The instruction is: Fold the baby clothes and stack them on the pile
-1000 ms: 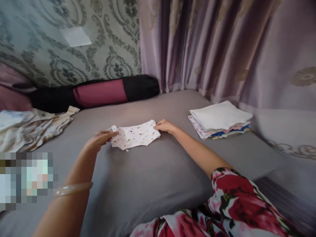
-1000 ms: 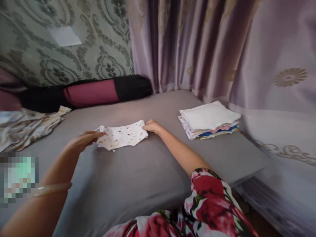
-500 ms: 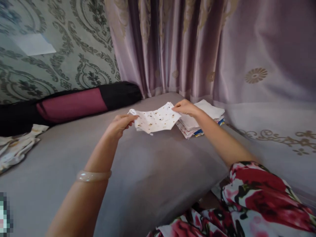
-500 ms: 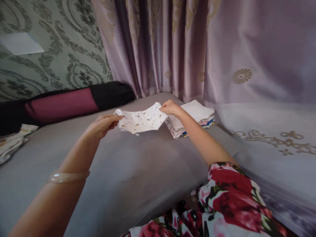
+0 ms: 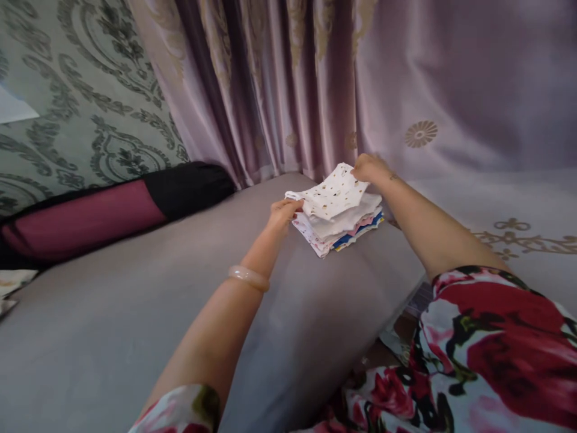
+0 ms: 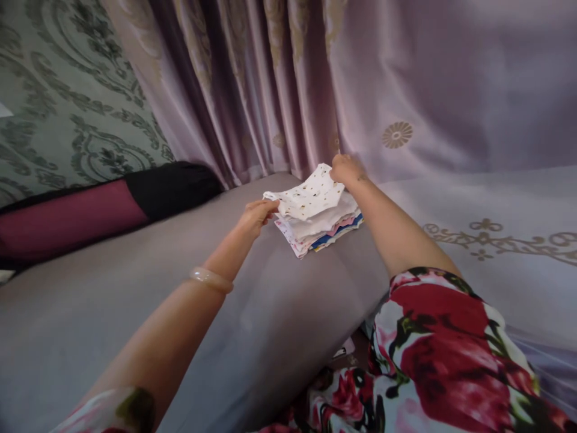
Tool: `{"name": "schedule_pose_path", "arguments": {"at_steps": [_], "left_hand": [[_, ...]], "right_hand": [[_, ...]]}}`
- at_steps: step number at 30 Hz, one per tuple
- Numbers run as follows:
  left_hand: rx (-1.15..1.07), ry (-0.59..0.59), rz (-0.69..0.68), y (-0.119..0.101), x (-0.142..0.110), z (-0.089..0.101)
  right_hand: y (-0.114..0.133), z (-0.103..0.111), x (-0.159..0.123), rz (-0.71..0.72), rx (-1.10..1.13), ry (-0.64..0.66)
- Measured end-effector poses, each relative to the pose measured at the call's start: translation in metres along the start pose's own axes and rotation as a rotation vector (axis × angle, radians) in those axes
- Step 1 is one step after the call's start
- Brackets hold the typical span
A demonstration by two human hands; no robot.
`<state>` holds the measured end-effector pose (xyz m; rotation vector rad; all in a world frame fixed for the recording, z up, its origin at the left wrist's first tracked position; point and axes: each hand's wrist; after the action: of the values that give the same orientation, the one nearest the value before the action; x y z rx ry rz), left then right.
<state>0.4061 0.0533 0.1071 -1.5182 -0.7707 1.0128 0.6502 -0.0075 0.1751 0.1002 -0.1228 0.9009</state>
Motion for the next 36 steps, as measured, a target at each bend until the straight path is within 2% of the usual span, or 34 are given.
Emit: {"name": "schedule_pose_path", "arguments": {"at_steps": [3,5,11,17,21,26,32,36], "left_hand": [[-0.033,0.022,0.019,0.005,0.003,-0.024],[-0.051,0.03,0.035,0.008,0.003,-0.035],[-0.063,0.039,0.1,0.016,0.006,-0.054],[-0.034,0.034,0.118,0.03,0.015,-0.053],[-0.012,0.047,0.039,0.043,0.02,-0.049],[0.094,-0.016,-0.084,0.061,0.026,-0.05],[0.235,0.046,0.041,0.062,0.027,-0.049],[0.301,0.073,-0.014,0.062,0.025,-0.044]], "right_hand": [[-0.01,0.0,0.001,-0.072,-0.055,-0.019],[-0.014,-0.002,0.001,-0.059,-0.098,-0.039],[-0.023,-0.017,0.004,-0.066,-0.184,-0.039],[-0.023,-0.034,0.004,-0.082,-0.277,-0.071],[-0.019,-0.038,0.002,-0.098,-0.272,-0.073],[-0.016,-0.049,-0.001,-0.148,-0.248,-0.083],[-0.017,-0.065,-0.003,-0.18,-0.24,-0.099],[-0.015,-0.073,-0.002,-0.198,-0.228,-0.093]]}}
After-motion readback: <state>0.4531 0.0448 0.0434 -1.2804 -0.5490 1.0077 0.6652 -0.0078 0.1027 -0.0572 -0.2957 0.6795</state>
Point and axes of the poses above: each hand's wrist, its own x-axis towards the middle knuckle, its own z-axis out of the back of the hand, y = z × x, and after that the axes turned 4 degrees about -x, right-handed
